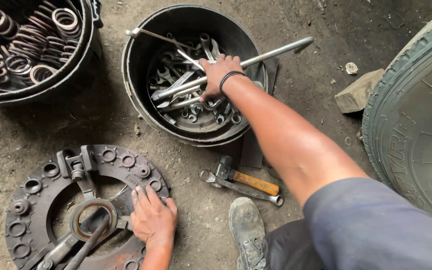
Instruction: The person places metal springs into the slots of a circular mechanical component. They then use a wrench to tighten bolts on the component, securing the springs in place.
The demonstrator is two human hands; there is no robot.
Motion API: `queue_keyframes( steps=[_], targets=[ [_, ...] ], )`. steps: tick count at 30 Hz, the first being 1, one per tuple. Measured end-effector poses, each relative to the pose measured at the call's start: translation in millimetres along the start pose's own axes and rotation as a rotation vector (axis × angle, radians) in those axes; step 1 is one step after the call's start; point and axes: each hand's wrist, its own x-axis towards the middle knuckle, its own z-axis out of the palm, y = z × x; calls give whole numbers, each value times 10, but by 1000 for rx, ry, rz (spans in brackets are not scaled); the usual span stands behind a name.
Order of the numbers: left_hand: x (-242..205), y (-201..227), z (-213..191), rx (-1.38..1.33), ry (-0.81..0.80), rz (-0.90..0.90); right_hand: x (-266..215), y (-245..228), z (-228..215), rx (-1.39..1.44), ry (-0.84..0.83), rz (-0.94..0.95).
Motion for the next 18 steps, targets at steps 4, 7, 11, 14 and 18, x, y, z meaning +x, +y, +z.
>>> queue_keyframes(
  steps=[4, 7, 11, 14, 18],
  targets=[
    [6, 4, -38, -5, -12, 5, 47, -112, -23, -33, 44, 40],
    [7, 2, -27, -1, -15, -2, 33, -100, 43, -61, 71, 3],
    [20, 6, -2, -25, -14, -18, -51, 54, 87, -156, 59, -144],
    [3, -9, 2, -28, -27, -16, -156, 61, 174, -174, 78, -165],
    [18, -8, -1, -36, -16, -17, -342, -13, 342, -179, 252, -178]
  ],
)
